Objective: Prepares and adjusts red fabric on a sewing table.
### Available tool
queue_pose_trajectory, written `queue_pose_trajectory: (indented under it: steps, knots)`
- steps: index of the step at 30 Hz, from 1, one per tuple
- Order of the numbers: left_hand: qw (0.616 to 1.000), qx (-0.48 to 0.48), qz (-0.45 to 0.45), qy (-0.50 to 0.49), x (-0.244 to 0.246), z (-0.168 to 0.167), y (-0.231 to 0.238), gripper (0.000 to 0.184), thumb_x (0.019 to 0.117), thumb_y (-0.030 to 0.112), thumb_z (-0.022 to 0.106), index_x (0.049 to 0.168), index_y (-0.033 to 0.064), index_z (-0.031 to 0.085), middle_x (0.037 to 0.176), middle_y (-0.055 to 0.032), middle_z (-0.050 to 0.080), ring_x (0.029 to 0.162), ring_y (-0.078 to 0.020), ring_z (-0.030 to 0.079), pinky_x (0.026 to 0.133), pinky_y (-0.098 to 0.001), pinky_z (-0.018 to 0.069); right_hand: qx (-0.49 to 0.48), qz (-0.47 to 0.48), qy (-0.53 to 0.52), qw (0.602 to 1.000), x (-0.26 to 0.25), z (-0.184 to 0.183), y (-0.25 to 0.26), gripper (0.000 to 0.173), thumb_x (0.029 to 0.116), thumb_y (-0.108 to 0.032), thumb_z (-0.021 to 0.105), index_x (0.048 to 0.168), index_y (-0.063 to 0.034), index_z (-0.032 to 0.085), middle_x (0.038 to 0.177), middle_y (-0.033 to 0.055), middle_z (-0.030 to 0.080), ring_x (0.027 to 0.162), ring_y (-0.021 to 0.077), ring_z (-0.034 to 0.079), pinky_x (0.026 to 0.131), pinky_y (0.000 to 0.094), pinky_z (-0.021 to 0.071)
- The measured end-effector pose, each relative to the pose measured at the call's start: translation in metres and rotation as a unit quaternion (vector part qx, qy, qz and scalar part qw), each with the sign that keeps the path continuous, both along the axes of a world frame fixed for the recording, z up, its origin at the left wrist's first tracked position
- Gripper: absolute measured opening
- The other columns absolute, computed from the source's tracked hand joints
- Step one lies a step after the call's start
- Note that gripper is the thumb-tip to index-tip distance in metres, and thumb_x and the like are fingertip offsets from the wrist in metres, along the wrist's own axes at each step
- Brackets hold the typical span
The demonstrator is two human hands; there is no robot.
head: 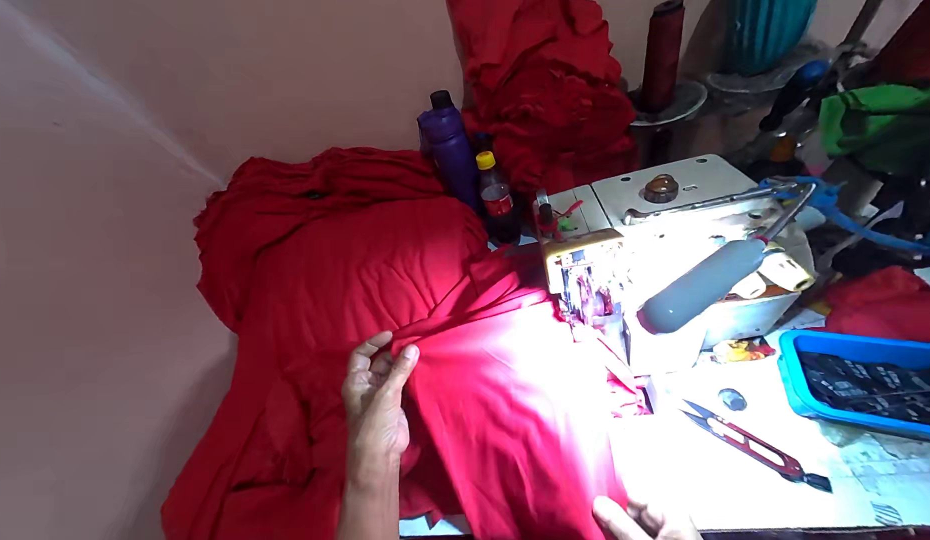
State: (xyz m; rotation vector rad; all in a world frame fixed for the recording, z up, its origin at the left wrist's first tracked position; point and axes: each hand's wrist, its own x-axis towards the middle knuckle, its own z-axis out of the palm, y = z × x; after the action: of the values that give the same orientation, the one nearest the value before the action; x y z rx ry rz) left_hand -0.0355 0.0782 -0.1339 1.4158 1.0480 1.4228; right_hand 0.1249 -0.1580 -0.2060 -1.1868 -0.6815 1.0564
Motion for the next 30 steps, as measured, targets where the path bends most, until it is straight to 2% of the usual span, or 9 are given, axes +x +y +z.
queue_pose_trajectory:
  steps: [5, 9, 11, 13, 14, 17, 21, 24, 30]
  knots:
    - [1.0, 0.006, 0.028, 0.012, 0.024, 0.034, 0.027, 0.04, 0.0917, -0.002, 0.068, 0.129, -0.0008, 0.053, 0.099, -0.0025, 0.063, 0.083, -0.0043, 0.063, 0.076, -0.0225, 0.0543, 0.036, -0.031, 0.021, 0.999, 0.016, 0.005, 0.046, 0.012, 0.0957, -0.004, 0.059, 0.09, -0.0079, 0.069, 0.072, -0.008, 0.068, 0.067, -0.0008, 0.065, 0.065, 0.0186, 0.0555]
    - [0.993, 0.007, -0.006, 0.114, 0.029, 0.059, 0.046, 0.052, 0.0953, 0.013, 0.07, 0.141, 0.0091, 0.045, 0.107, -0.0042, 0.063, 0.084, -0.0066, 0.061, 0.076, -0.0275, 0.0526, 0.055, -0.022, 0.08, 0.995, 0.028, 0.015, 0.063, 0.018, 0.0965, -0.004, 0.057, 0.086, -0.0121, 0.07, 0.07, -0.0081, 0.067, 0.062, -0.0024, 0.061, 0.06, 0.0152, 0.0527]
    - [0.975, 0.039, -0.016, 0.219, 0.017, 0.054, 0.048, 0.059, 0.0964, 0.015, 0.069, 0.147, 0.0065, 0.039, 0.119, -0.0141, 0.065, 0.096, -0.0195, 0.065, 0.082, -0.0404, 0.0543, 0.039, -0.013, 0.085, 0.996, 0.025, 0.018, 0.056, 0.02, 0.0973, -0.005, 0.057, 0.083, -0.0124, 0.068, 0.067, -0.0081, 0.065, 0.058, -0.0026, 0.058, 0.055, 0.0146, 0.0495]
    - [0.95, 0.082, -0.021, 0.301, 0.005, 0.039, 0.033, 0.059, 0.0962, 0.012, 0.068, 0.147, -0.0024, 0.042, 0.138, -0.0271, 0.057, 0.118, -0.0394, 0.062, 0.097, -0.0567, 0.0512, 0.013, 0.006, 0.07, 0.997, 0.016, 0.017, 0.036, 0.015, 0.0972, -0.006, 0.057, 0.089, -0.0102, 0.068, 0.072, -0.007, 0.068, 0.064, -0.0006, 0.064, 0.061, 0.0175, 0.0542]
    - [0.939, 0.106, -0.018, 0.327, -0.001, 0.028, 0.015, 0.057, 0.096, 0.013, 0.068, 0.145, -0.0051, 0.045, 0.141, -0.0284, 0.055, 0.123, -0.0413, 0.06, 0.101, -0.0571, 0.0496, -0.008, 0.016, 0.067, 0.998, 0.01, 0.016, 0.022, 0.012, 0.0969, -0.005, 0.058, 0.092, -0.0084, 0.069, 0.074, -0.0061, 0.071, 0.067, 0.0008, 0.067, 0.064, 0.0195, 0.057]
    - [0.928, 0.187, -0.004, 0.321, -0.017, -0.016, -0.056, 0.039, 0.094, 0.013, 0.065, 0.126, -0.0089, 0.061, 0.123, -0.0269, 0.065, 0.108, -0.0347, 0.068, 0.091, -0.0467, 0.0568, -0.032, 0.053, 0.04, 0.997, -0.01, 0.008, -0.016, 0.012, 0.0926, 0.001, 0.06, 0.097, -0.0064, 0.068, 0.077, -0.0069, 0.073, 0.07, 0.0006, 0.069, 0.068, 0.0208, 0.0583]
    - [0.947, 0.21, -0.023, 0.241, -0.029, -0.064, -0.137, 0.018, 0.0872, 0.008, 0.066, 0.096, -0.0058, 0.074, 0.108, -0.0193, 0.071, 0.096, -0.0142, 0.07, 0.082, -0.0229, 0.0572, -0.018, 0.08, -0.003, 0.997, -0.025, -0.016, -0.051, 0.014, 0.0904, 0.005, 0.063, 0.099, -0.0025, 0.07, 0.082, -0.0051, 0.075, 0.075, 0.0, 0.07, 0.073, 0.0213, 0.059]
    - [0.966, 0.151, -0.041, 0.207, -0.036, -0.084, -0.179, 0.015, 0.0864, 0.006, 0.067, 0.092, -0.0052, 0.074, 0.108, -0.0164, 0.07, 0.096, -0.0057, 0.068, 0.082, -0.0153, 0.0556, -0.057, 0.08, 0.006, 0.995, -0.033, -0.024, -0.073, 0.011, 0.092, 0.003, 0.061, 0.096, -0.0038, 0.069, 0.077, -0.0058, 0.072, 0.068, 0.0005, 0.068, 0.066, 0.0209, 0.0571]
    - [0.978, 0.053, -0.072, 0.187, -0.045, -0.116, -0.22, 0.015, 0.0874, 0.004, 0.065, 0.095, -0.0052, 0.074, 0.105, -0.0129, 0.071, 0.091, -0.0038, 0.068, 0.081, -0.0144, 0.0548, -0.105, 0.02, 0.082, 0.991, -0.044, -0.02, -0.09, 0.013, 0.0903, 0.006, 0.061, 0.099, -0.0027, 0.066, 0.077, -0.0011, 0.073, 0.067, 0.0091, 0.072, 0.062, 0.0259, 0.0626]
